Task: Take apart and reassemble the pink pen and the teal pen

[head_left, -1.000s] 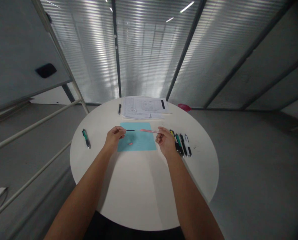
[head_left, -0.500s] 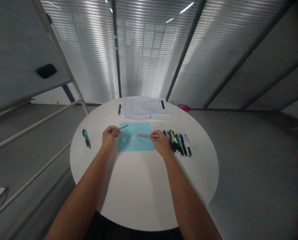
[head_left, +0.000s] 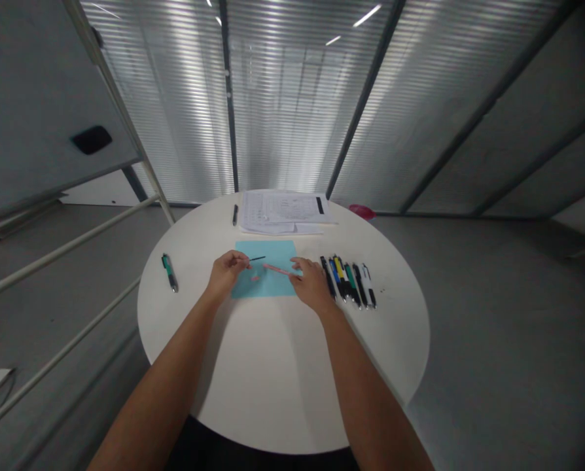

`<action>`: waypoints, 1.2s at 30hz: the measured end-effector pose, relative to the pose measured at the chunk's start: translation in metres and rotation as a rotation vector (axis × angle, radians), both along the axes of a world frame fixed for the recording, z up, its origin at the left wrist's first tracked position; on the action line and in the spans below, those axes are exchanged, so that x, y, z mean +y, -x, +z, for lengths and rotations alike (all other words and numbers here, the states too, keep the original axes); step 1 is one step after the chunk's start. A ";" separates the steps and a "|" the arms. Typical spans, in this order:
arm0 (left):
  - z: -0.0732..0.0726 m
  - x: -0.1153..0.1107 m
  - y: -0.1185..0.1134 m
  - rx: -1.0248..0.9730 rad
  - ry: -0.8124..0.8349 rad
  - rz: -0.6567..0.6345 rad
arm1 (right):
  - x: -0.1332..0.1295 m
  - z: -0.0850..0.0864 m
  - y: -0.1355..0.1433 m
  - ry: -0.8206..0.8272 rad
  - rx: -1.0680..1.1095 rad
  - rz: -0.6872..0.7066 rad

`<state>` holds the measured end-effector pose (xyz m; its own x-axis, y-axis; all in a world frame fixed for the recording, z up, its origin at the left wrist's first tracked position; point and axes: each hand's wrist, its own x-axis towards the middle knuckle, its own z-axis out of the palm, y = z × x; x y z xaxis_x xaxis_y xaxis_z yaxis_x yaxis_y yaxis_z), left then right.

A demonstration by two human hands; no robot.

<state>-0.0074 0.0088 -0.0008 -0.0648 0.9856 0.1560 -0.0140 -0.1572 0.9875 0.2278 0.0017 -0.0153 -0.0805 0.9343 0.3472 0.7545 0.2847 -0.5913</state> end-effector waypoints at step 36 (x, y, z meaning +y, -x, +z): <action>-0.013 0.008 0.027 0.860 -0.115 0.170 | -0.011 0.016 -0.004 0.173 -0.245 0.097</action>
<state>-0.0341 0.0173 -0.0134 -0.0238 0.9485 0.3159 0.7591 -0.1884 0.6231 0.2315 -0.0092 0.0007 -0.2343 0.9616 0.1432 0.8547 0.2739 -0.4410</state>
